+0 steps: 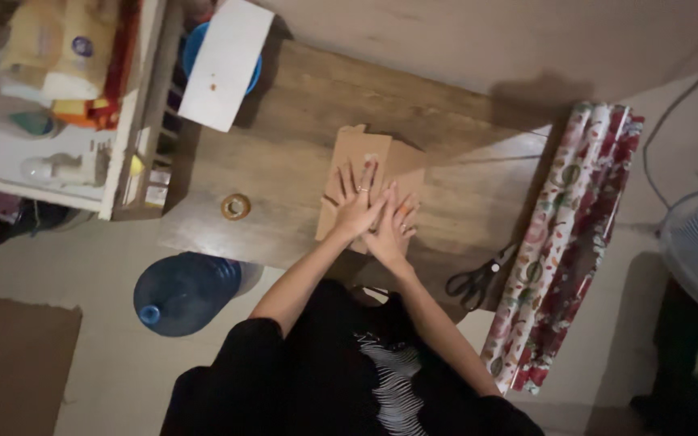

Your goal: The person cuts a cardboard box with scissors, folds the flaps, and secures them with tape. They then cut small pieces of tape and apply them to the box to hold the flaps in place.

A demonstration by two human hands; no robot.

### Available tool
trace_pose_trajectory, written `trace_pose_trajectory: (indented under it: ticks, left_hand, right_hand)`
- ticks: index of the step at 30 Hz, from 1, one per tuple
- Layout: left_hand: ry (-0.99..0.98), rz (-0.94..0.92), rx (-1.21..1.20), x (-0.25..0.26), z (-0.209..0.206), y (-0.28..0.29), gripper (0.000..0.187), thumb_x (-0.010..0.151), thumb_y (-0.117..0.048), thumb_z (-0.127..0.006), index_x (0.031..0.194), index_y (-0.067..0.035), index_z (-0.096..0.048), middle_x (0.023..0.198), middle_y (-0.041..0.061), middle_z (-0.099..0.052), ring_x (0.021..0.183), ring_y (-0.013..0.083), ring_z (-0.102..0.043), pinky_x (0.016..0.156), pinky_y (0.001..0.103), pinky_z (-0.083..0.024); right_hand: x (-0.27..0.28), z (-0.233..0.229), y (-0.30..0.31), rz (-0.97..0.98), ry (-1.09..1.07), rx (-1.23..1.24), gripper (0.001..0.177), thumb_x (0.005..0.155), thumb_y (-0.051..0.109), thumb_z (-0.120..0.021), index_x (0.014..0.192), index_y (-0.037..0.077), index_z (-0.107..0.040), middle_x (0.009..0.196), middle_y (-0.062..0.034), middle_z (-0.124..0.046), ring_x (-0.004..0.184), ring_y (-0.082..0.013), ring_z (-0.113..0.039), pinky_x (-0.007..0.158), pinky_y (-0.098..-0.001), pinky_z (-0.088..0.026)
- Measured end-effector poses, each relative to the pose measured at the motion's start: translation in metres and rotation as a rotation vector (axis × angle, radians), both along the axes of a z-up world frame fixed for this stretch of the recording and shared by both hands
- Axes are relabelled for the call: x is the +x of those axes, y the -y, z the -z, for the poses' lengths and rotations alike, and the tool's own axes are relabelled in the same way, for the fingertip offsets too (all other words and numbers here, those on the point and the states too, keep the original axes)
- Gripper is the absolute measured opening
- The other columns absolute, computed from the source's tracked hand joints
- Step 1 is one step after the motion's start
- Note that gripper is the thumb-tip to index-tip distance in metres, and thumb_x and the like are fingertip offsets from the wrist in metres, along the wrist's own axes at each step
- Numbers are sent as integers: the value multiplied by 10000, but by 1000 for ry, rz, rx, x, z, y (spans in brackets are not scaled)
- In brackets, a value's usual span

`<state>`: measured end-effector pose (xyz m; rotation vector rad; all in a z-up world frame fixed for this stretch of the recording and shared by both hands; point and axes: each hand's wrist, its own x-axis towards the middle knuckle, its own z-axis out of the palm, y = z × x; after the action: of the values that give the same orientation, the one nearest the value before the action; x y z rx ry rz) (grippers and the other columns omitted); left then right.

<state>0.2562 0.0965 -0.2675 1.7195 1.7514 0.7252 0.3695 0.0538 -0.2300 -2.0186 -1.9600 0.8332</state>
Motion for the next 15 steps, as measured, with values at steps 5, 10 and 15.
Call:
trace_pose_trajectory:
  ticks: [5,10,15]
  left_hand:
    - [98,-32,-110,4,-3,0,847,978,-635,-534,1660,-359,-114,1706,250,159,1541,553,130,1218,661,-46]
    - [221,26,-56,-9,-44,1,954,942,-640,-604,1666,-289,-92,1727,220,97,1539,543,180,1236,664,-28]
    - [388,31,-152,-41,-83,-4,1094,856,-586,-724,1647,-220,-63,1691,245,43,1549,457,100,1187,625,-77]
  right_hand:
    - [5,15,2,28,-49,21,1256,769,428,-813,1658,288,63,1674,-278,219,1513,-614,113,1052,-850,-180]
    - [9,4,-1,14,-144,88,1249,748,361,-863,1647,230,-6,1693,-277,72,1542,-553,45,1122,-759,-186]
    - [45,-45,-2,111,-702,209,1006,872,261,-807,1646,95,-185,1730,-233,-155,1582,-352,-202,1254,-484,-274]
